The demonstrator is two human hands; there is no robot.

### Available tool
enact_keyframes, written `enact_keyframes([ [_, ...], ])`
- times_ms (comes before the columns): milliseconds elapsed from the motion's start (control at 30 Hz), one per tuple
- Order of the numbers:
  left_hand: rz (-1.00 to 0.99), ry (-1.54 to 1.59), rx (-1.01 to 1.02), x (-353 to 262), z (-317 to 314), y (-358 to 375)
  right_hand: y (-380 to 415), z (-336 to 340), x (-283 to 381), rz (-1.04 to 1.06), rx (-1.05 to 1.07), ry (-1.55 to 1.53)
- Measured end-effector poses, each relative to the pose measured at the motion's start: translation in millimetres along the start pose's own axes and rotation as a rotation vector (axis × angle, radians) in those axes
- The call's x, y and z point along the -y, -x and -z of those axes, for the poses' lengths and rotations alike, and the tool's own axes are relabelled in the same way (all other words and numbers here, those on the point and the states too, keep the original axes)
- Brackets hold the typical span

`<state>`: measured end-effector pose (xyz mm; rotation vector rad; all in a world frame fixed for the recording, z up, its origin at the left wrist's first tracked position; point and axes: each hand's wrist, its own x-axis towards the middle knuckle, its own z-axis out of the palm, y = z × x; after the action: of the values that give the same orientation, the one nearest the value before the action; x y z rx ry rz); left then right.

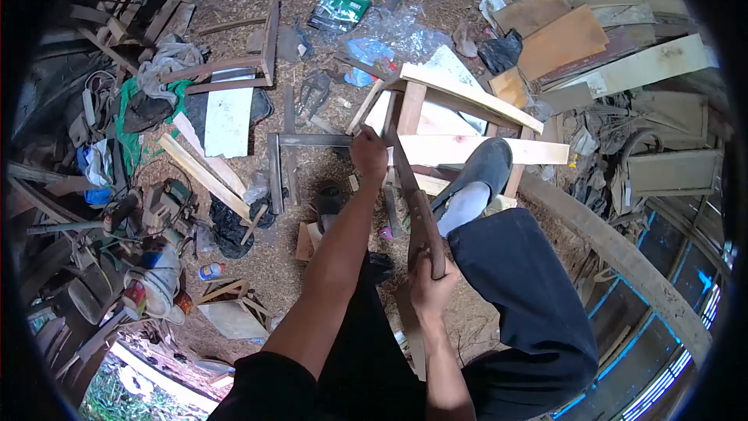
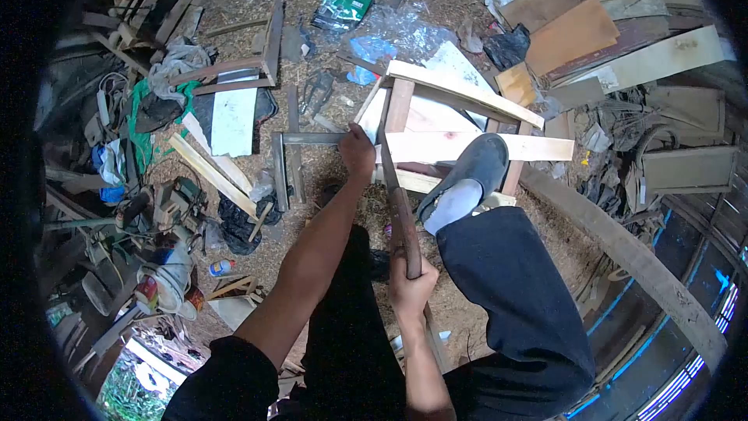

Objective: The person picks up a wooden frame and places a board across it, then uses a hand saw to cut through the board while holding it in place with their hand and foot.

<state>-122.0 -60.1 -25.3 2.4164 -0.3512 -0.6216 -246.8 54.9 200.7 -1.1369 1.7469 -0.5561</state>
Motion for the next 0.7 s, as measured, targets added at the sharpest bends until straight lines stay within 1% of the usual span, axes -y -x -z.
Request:
enact_keyframes([
  [33,-0.021,-0.006,-0.015,2,-2,1,-4,-1,14,-0.001,-0.002,0.004],
  [100,-0.068,-0.021,-0.054,5,-3,-2,-17,-6,54,-0.177,-0.006,-0.004],
  [133,0.004,0.005,0.041,-2,6,0,-30,-9,76,-0.073,0.055,0.084],
  [167,0.005,0.007,0.050,-4,9,7,-37,-11,74,-0.076,0.048,0.090],
  [233,0.117,0.028,0.105,-9,11,1,-61,-31,54,-0.103,0.082,-0.001],
  [267,0.053,0.011,0.084,-8,10,-1,-71,-41,40,-0.097,0.090,-0.004],
  [333,0.046,0.012,0.049,-9,11,4,-93,-64,21,0.022,0.069,0.160],
  [367,0.042,0.014,0.018,-11,9,1,-105,-74,19,0.026,0.074,0.148],
  [400,0.043,-0.003,0.063,-11,11,0,-112,-83,19,-0.042,0.095,0.125],
  [433,0.040,-0.010,0.057,-12,12,-5,-116,-91,17,-0.107,0.116,0.102],
  [467,0.043,-0.020,0.104,-13,11,-5,-117,-88,10,-0.096,0.108,0.139],
  [500,0.050,-0.028,0.146,-12,8,-6,-111,-82,14,-0.103,0.116,0.146],
  [533,0.027,0.016,0.057,-1,-6,-7,-100,-74,27,-0.134,0.112,0.164],
  [567,0.041,0.013,0.067,0,-5,-4,-81,-59,39,-0.174,0.104,0.195],
  [633,-0.063,-0.023,0.082,-8,2,-7,-31,-24,62,-0.214,0.112,0.129],
  [700,-0.093,-0.022,0.075,-10,6,-7,16,8,79,-0.348,0.092,0.092],
])
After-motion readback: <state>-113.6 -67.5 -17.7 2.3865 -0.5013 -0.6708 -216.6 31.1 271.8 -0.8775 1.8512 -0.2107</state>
